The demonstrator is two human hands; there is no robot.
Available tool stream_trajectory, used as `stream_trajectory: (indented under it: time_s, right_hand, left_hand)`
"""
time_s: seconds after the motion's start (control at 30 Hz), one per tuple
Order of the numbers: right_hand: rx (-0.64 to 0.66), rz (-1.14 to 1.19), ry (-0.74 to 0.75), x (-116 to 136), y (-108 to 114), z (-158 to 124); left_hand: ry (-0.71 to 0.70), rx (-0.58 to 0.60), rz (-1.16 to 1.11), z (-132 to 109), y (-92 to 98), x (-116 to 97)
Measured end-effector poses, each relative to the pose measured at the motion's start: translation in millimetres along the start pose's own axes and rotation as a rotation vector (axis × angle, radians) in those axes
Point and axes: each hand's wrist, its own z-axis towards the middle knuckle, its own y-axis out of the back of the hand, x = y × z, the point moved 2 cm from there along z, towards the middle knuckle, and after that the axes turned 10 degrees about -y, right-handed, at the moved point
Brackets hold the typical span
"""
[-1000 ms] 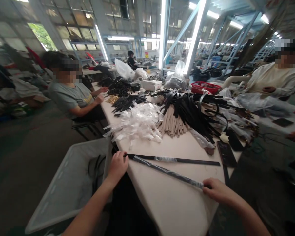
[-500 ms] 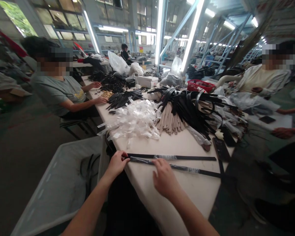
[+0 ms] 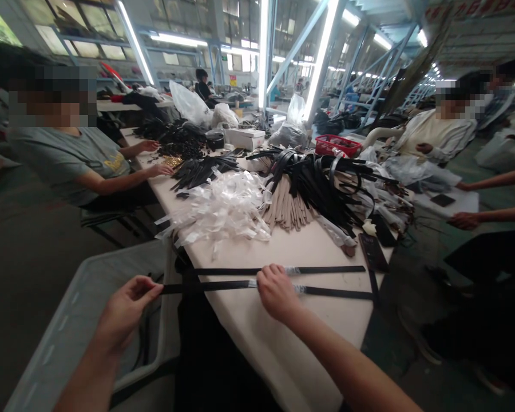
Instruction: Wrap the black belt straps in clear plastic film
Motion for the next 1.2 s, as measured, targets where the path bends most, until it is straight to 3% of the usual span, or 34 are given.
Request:
stream_trajectory:
  time_s: [0.2,0.33,0.4,0.47,0.57,0.67,0.77,0.87,0.97,1.2]
  right_hand:
    - [0.044,-0.134,-0.226,-140,11,-32]
    - [0.055,-0.169,-0.269,-193,16,-53]
    - [0.029,-0.147,-0.280,-201,20,-56]
    - [-0.029,-0.042,-0.333,-202,23,-46]
    - [-0.113,0.125,-0.454,-202,23,-3]
    - [-0.131,0.141,-0.536,-211,18,62]
    - [-0.173,0.110,-0.649,-235,17,120]
    - [-0.237,0.047,-0.745,-265,25,156]
    - [-0.269,-0.012,-0.768,-287,32,177]
    - [-0.287,-0.098,-0.702,-290,36,203]
  left_hand:
    - [0.062,-0.039,-0.055,23,-34.4,35]
    - [-0.081,0.002,0.304,34,-61.6,41]
    - [-0.282,-0.060,0.542,26,-82.1,28]
    - [-0.518,-0.028,0.672,6,-113.9,9]
    - [-0.762,0.280,0.715,-29,-175.4,-12]
    - [-0.818,0.431,0.797,-48,-226.2,-12]
    - [-0.812,0.486,0.829,-42,-257.1,1]
    - [-0.800,0.504,0.818,-25,-273.8,10]
    - [-0.774,0.486,0.763,-12,-281.0,6]
    - [-0.738,0.429,0.547,-12,-272.6,-22]
